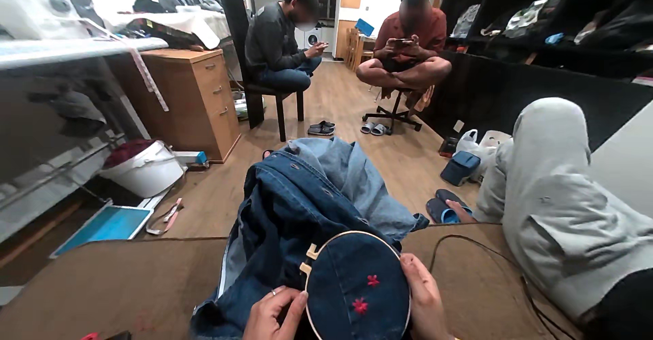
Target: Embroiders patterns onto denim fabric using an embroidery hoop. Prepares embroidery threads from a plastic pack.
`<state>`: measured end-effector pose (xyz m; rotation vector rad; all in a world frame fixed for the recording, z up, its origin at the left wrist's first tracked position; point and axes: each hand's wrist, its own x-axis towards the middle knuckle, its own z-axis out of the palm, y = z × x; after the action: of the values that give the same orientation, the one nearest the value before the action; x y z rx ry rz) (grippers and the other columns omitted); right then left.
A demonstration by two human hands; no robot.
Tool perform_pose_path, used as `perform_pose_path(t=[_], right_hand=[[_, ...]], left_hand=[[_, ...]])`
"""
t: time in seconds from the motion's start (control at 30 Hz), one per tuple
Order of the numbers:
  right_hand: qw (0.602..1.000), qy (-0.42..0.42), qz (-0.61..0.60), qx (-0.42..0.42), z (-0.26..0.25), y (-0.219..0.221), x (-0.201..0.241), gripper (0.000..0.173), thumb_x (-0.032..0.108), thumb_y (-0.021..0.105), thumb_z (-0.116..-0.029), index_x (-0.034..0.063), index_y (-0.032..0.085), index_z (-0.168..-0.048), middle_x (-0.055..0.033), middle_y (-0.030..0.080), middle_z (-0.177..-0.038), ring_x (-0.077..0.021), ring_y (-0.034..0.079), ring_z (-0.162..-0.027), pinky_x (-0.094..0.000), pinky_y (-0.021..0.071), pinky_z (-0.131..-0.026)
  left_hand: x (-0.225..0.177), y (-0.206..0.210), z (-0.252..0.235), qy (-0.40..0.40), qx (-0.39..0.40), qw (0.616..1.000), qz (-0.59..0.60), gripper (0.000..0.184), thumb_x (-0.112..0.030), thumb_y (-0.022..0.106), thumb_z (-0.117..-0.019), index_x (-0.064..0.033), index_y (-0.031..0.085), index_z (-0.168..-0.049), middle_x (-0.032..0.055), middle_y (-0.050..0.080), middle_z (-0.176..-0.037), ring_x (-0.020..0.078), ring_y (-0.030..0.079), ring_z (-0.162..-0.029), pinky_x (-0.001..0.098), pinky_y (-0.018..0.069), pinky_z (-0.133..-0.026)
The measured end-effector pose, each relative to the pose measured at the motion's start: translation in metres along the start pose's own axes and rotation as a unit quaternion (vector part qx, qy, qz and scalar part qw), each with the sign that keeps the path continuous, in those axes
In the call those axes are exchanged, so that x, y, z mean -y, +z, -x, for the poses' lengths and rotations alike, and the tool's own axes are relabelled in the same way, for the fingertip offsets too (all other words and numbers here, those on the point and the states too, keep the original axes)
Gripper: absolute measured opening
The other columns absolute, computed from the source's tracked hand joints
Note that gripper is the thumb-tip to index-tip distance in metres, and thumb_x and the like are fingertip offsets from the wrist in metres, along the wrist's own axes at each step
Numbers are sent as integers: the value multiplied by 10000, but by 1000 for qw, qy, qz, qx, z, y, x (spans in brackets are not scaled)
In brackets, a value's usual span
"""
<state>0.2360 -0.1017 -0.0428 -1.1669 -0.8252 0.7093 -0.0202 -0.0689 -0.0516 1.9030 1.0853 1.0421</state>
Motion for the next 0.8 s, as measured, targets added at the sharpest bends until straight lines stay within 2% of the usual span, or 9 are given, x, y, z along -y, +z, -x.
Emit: perform_pose_path(t=[0.2, 0.37, 0.43, 0.5, 0.57, 0.6, 0.67, 0.73, 0.8], right_hand=[[995, -74, -2, -73, 6, 30, -1, 131, 84, 373, -1050, 52, 484, -989, 45, 545, -795, 13, 589, -679, -155, 550, -662], [960, -182, 209, -23, -5, 16, -21, 221, 212, 448, -1050, 13, 535, -1011, 52, 544, -730, 45, 543, -614, -139, 496, -587], [953, -199, 227, -5, -7, 10, -21, 227, 215, 441, -1048, 7, 532, -1040, 66, 537, -716, 54, 526, -594, -136, 486, -568], [961, -192, 196, 32, -9, 2, -19, 227, 195, 450, -1051, -4, 549, -1099, 59, 622, -803, 52, 606, -684, -144, 543, -636], [968, -182, 167, 51, -11, -4, -18, 208, 163, 472, -1042, -3, 581, -1105, 42, 658, -885, 36, 644, -776, -153, 568, -700], [969, -181, 162, 47, -11, -6, -17, 206, 153, 493, -1032, -7, 605, -1096, 33, 669, -909, 34, 657, -806, -150, 577, -719], [973, -174, 151, 34, -11, -6, -16, 212, 119, 526, -1005, -30, 655, -1084, 9, 707, -935, 24, 683, -841, -152, 591, -754], [981, -154, 117, 28, -11, -4, -14, 185, 59, 531, -988, -33, 671, -1067, 13, 716, -910, 12, 688, -825, -160, 593, -761], [987, -131, 84, 33, -12, -2, -13, 176, 27, 511, -988, -14, 669, -1054, 26, 711, -868, -3, 683, -782, -170, 589, -736]], left_hand=[[-3, 2, -21, 2, -64, 996, -67, 352, -210, 424, -1065, -12, 676, -920, 63, 634, -766, 115, 619, -695, 300, 535, -674], [16, 13, -44, 17, -111, 977, -180, 441, -289, 349, -1068, -19, 663, -916, 99, 631, -728, 218, 656, -675, 403, 559, -633], [14, 14, -42, 4, -120, 973, -199, 413, -292, 378, -1046, -16, 656, -914, 100, 617, -689, 240, 643, -609, 430, 547, -562], [8, 11, -35, 14, -154, 967, -203, 328, -263, 492, -1021, 24, 648, -987, 141, 650, -777, 260, 657, -629, 442, 561, -559], [6, 8, -31, 90, -219, 945, -225, 277, -255, 584, -996, 2, 637, -1085, 162, 675, -1013, 209, 690, -803, 353, 595, -668], [4, 8, -30, 141, -240, 932, -234, 264, -286, 585, -1009, -53, 633, -1123, 157, 657, -1148, 204, 666, -1009, 318, 571, -829], [-7, 10, -31, 237, -234, 912, -241, 299, -408, 559, -1030, -172, 634, -1197, 81, 597, -1298, 209, 519, -1287, 338, 401, -1096], [-17, 18, -36, 312, -156, 904, -248, 483, -585, 487, -1023, -224, 633, -1309, 11, 584, -1425, 188, 451, -1404, 352, 327, -1172], [-16, 33, -44, 346, -58, 895, -275, 758, -745, 399, -968, -191, 548, -1465, 18, 509, -1553, 202, 388, -1488, 424, 275, -1227]])
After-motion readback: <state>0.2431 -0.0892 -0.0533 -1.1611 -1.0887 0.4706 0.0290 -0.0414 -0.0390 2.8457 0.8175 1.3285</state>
